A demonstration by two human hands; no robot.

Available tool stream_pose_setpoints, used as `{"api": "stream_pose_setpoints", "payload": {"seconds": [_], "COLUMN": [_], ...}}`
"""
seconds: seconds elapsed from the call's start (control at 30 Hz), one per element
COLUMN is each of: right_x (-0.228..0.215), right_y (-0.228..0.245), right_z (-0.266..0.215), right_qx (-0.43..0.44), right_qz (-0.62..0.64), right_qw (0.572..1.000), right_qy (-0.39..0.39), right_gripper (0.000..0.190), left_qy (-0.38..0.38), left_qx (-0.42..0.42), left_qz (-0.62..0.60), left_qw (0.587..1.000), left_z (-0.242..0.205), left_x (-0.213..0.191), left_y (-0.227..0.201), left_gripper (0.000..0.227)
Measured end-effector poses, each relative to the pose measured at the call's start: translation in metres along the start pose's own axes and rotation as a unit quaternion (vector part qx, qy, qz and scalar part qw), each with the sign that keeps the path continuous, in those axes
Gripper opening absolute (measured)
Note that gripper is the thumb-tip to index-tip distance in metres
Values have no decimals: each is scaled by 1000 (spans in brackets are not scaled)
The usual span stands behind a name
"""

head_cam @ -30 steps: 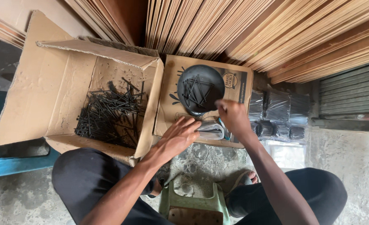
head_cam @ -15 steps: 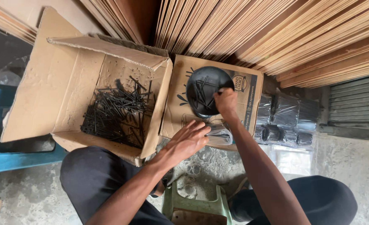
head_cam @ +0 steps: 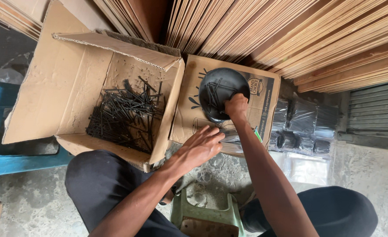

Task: The person repeatedly picks up black nails from a pan and places them into a small plastic bag. The bag is held open with the left hand while the right hand transfers the nails. The task continues until the pan is empty.

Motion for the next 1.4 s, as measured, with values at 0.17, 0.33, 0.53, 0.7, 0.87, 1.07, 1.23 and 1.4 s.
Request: {"api": "stream_pose_setpoints", "payload": {"seconds": [0.17,0.33,0.53,0.7,0.87,1.07,1.23,1.4], "right_x": [-11,-67,-136,-172,-173,-167,-152,-146], "right_y": [14,65,82,64,40,33,16,13], "right_z": [-19,-68,-119,-164,-186,-198,-189,-191], "right_qx": [39,79,32,-77,-122,-192,-382,-443], "right_qz": [81,301,335,372,354,281,6,-85], "right_qw": [996,948,937,912,913,931,917,878], "right_qy": [27,67,93,156,160,130,115,157], "right_gripper": [20,13,26,22,17,19,16,12], "left_qy": [5,4,1,-47,-89,-131,-91,-59], "left_qx": [1,7,9,12,30,42,26,12], "left_qz": [10,59,92,27,62,104,89,42], "left_qw": [1000,998,996,998,994,985,992,997], "left_z": [-3,-7,-12,-10,-15,-9,-5,-4], "left_x": [-6,-6,-9,-3,-5,4,7,7], "left_y": [1,0,0,2,2,4,6,4], "left_gripper": [36,36,34,30,24,24,36,33]}}
Point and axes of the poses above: each hand's wrist, its own z-axis towards the middle knuckle, its own x-axis out of the palm, y = z × x, the point moved 1 cm from there along z, towards the middle knuckle, and after that the axes turned 14 degrees about z, right-handed, at the moved point
